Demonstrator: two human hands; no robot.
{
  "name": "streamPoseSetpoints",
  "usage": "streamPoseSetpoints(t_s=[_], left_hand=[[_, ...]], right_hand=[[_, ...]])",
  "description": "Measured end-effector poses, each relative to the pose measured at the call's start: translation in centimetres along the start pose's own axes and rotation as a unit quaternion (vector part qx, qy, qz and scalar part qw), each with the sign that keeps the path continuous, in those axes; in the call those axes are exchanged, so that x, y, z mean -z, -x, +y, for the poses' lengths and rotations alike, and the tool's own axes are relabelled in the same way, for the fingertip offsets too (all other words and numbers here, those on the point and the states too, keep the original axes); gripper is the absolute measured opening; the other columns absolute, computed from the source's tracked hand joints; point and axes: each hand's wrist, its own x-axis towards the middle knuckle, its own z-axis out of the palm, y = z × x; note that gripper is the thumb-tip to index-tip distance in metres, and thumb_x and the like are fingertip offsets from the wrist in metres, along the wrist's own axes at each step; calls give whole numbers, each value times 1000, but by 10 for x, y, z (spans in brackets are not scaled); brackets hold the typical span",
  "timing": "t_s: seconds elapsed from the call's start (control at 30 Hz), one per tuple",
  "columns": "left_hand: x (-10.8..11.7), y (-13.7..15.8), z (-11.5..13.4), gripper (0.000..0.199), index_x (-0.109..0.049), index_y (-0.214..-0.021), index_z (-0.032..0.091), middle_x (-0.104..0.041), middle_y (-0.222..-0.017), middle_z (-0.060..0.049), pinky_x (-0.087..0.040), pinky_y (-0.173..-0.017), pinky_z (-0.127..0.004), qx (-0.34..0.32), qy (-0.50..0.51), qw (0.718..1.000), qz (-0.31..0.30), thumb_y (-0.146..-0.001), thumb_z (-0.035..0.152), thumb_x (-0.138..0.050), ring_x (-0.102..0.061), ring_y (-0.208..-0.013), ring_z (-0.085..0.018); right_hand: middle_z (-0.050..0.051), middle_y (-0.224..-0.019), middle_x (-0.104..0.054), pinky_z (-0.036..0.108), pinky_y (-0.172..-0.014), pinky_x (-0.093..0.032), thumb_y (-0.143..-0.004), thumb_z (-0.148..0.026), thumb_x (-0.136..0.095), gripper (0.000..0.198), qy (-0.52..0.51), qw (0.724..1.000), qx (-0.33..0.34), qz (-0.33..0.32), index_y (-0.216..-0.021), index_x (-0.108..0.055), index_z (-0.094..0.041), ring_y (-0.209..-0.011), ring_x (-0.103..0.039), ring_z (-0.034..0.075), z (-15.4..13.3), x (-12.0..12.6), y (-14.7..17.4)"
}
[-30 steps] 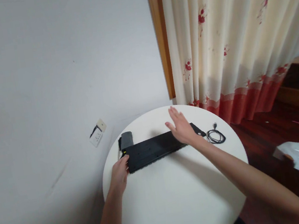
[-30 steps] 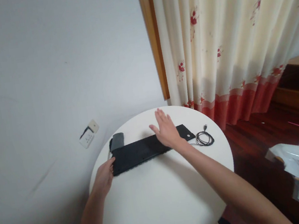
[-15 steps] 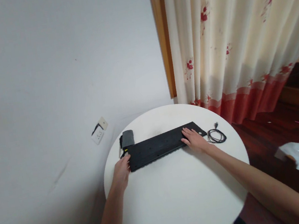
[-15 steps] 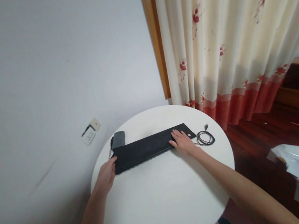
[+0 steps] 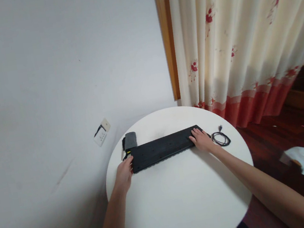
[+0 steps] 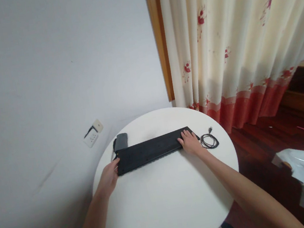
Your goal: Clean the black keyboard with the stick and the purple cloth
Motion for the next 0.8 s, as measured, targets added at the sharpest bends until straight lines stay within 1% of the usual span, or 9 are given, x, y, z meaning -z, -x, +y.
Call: streamPoseSetpoints(t_s=[0.07,0.17,0.33,0.4,0.53,0.57,0.63,0.73,0.8], left_hand=[[1,0,-1,29,-65,-83,13,-70,-72,-5,-46,-55,-24,3,-1,1000,2,-65,36,-67,-67,-68,-19],[1,0,-3,32,-65,-82,13,-70,-71,-6,-46,-54,-24,0,-6,1000,0,-62,38,-68,-67,-68,-20],[0,1,-3,32,-64,-81,13,-70,-72,-6,-47,-56,-25,-15,-15,1000,1,-64,40,-67,-67,-69,-20],[0,1,-2,32,-65,-82,13,-71,-72,-6,-48,-58,-26,-18,-17,1000,-1,-64,40,-66,-67,-69,-20],[2,3,-4,35,-66,-83,12,-70,-71,-7,-47,-58,-26,-4,-41,999,2,-63,41,-68,-67,-68,-20],[3,3,-4,36,-66,-84,12,-71,-72,-7,-47,-58,-26,-3,-45,999,-2,-63,41,-69,-67,-69,-20],[5,3,-6,38,-68,-84,11,-72,-76,-8,-48,-59,-26,-5,-48,999,-19,-62,41,-71,-68,-72,-21],[9,1,-5,41,-69,-90,11,-73,-85,-10,-49,-62,-26,-17,-49,997,-51,-63,43,-73,-68,-77,-21],[11,-2,-3,45,-69,-95,11,-73,-92,-11,-51,-66,-27,-33,-52,995,-74,-65,45,-73,-68,-84,-22]], right_hand=[[23,-147,-41,48,-112,-26,-99,-44,-31,58,11,1000,-3,-29,-136,-50,-5,-140,-33,31,-4,-2,1],[24,-150,-36,48,-113,-25,-98,-44,-33,60,-4,999,3,45,-140,-45,-3,-142,-29,33,-24,11,-2],[15,-160,-15,49,-116,-17,-99,-43,-30,61,-60,984,78,147,-151,-27,-11,-148,-10,27,-83,28,3],[14,-160,-16,49,-117,-16,-99,-44,-31,61,-63,984,132,98,-152,-26,-15,-148,-10,26,-102,20,13],[16,-155,-30,51,-114,-22,-96,-55,-36,65,-71,958,258,-104,-148,-37,-16,-144,-24,29,-116,-6,30],[16,-154,-32,51,-114,-23,-96,-56,-35,65,-83,955,258,-120,-147,-40,-16,-144,-26,29,-114,-10,30],[15,-152,-37,47,-114,-25,-97,-55,-32,62,-115,963,224,-91,-143,-45,-16,-142,-30,27,-106,-10,24],[17,-147,-45,42,-115,-24,-97,-49,-33,58,-155,980,118,35,-136,-53,-11,-138,-36,26,-78,-1,2],[19,-142,-48,42,-114,-24,-96,-46,-37,56,-178,978,14,106,-131,-56,-8,-135,-39,28,-50,7,-14]])
